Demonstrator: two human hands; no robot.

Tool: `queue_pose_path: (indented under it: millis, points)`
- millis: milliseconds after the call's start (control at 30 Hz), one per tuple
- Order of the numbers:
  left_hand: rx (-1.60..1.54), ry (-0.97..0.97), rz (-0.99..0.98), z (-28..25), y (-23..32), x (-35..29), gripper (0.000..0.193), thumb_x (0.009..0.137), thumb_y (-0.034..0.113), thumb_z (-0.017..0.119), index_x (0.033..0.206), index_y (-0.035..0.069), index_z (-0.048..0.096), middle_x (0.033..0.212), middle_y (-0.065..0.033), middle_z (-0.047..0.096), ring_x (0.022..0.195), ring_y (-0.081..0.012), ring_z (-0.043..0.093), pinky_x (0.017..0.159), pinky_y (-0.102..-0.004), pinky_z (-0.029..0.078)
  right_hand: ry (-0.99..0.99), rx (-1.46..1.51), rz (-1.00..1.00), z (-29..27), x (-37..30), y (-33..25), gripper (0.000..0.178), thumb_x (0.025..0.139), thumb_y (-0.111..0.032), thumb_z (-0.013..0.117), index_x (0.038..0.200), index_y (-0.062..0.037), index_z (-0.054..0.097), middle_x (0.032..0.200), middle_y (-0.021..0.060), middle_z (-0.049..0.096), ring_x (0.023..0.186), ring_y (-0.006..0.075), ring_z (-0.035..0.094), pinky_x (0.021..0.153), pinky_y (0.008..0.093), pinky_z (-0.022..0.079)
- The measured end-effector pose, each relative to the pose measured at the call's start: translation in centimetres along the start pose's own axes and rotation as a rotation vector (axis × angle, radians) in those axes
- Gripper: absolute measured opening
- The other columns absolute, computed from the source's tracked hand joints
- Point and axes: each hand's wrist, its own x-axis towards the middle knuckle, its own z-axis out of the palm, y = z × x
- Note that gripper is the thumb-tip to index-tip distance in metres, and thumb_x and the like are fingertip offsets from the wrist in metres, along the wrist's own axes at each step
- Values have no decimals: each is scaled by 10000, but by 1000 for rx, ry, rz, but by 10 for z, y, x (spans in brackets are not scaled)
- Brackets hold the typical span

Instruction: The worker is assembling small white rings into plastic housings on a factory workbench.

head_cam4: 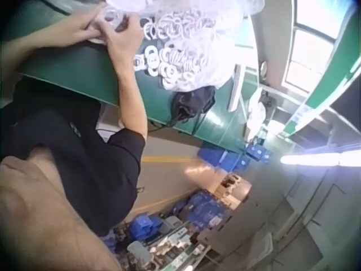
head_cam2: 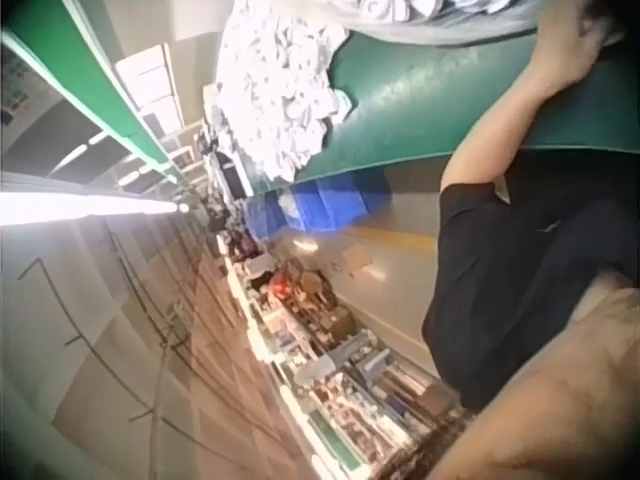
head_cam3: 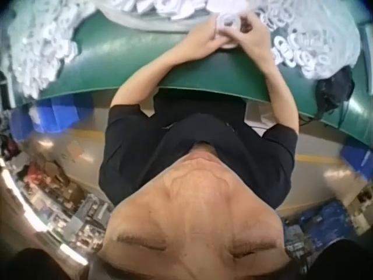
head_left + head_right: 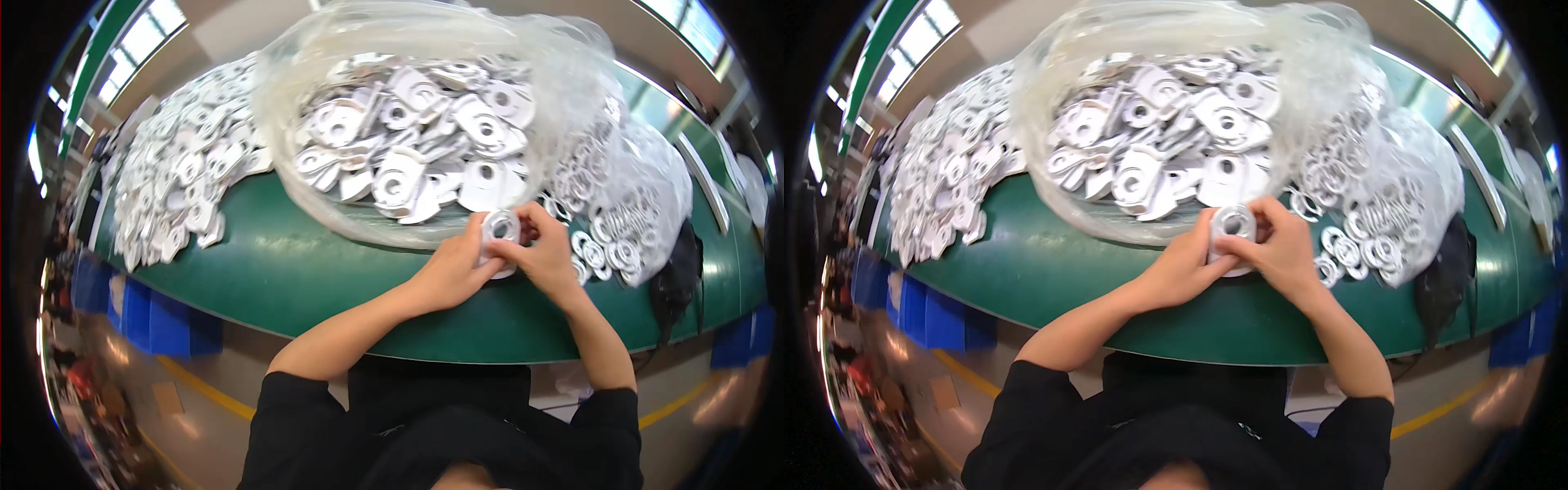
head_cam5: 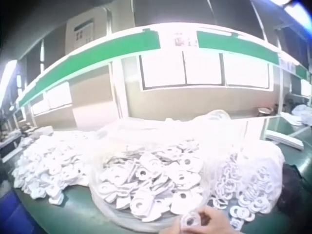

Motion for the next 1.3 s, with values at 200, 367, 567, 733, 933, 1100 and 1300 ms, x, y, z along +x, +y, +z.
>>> queue_pose_path:
  millis: [200, 367, 567, 733, 933, 1100, 1300]
  points:
    - [12, -136, -53, -40, 13, 7, 461, 813, 259, 646, 1130, -5, 440, 876, -242, 620, 870, -391, 610, 749, -419, 471, -163, 78, 22, -26, 9, 17, 189, 871, -43, 607, 1037, 32, 658, 838, 43, 671, 698, 78, 580, 645, 208, 460]
    - [-7, -8, -237, -91, 13, 18, 340, 807, 283, 678, 971, 6, 568, 748, -134, 650, 627, -198, 641, 598, -327, 501, -178, 72, 24, -15, 9, 21, 185, 885, -59, 595, 1035, 27, 658, 809, 47, 673, 682, 72, 563, 635, 203, 450]
    - [-150, 946, -69, -306, -23, 29, 400, 911, 395, 575, 1021, 16, 504, 828, -93, 682, 632, -160, 619, 550, -255, 475, -151, -1, 17, -17, 8, 14, 173, 883, -54, 590, 1019, 22, 664, 794, 47, 672, 680, 75, 572, 636, 205, 453]
    - [-220, 1337, -132, -379, -37, 15, 823, 786, 443, 697, 1355, -23, 326, 1228, -202, 480, 1071, -253, 504, 745, -385, 486, -177, -26, 15, -18, 8, 16, 170, 874, -78, 608, 1004, 12, 670, 791, 50, 674, 699, 84, 594, 652, 211, 465]
    - [572, 610, 213, -261, -48, 40, 303, 841, 136, 643, 1124, 38, 602, 960, -92, 682, 883, -189, 635, 753, -296, 483, -84, -152, -34, -32, 11, 16, 177, 862, -87, 627, 1004, 7, 675, 787, 49, 674, 709, 86, 592, 653, 224, 464]
    - [1175, 387, 204, -193, -59, 40, 261, 748, 20, 603, 1009, 17, 590, 1102, -142, 595, 1013, -332, 560, 856, -392, 471, 206, -360, -144, -71, 19, 11, 137, 815, -66, 656, 924, 14, 669, 706, 44, 641, 629, 87, 544, 593, 244, 436]
    - [1160, 394, 152, -187, -63, 45, 265, 718, -7, 600, 982, 1, 570, 1129, -161, 564, 1053, -353, 531, 870, -432, 452, 84, -538, 65, -124, 11, 27, 110, 745, -44, 685, 820, 22, 640, 663, 56, 615, 604, 105, 543, 585, 252, 438]
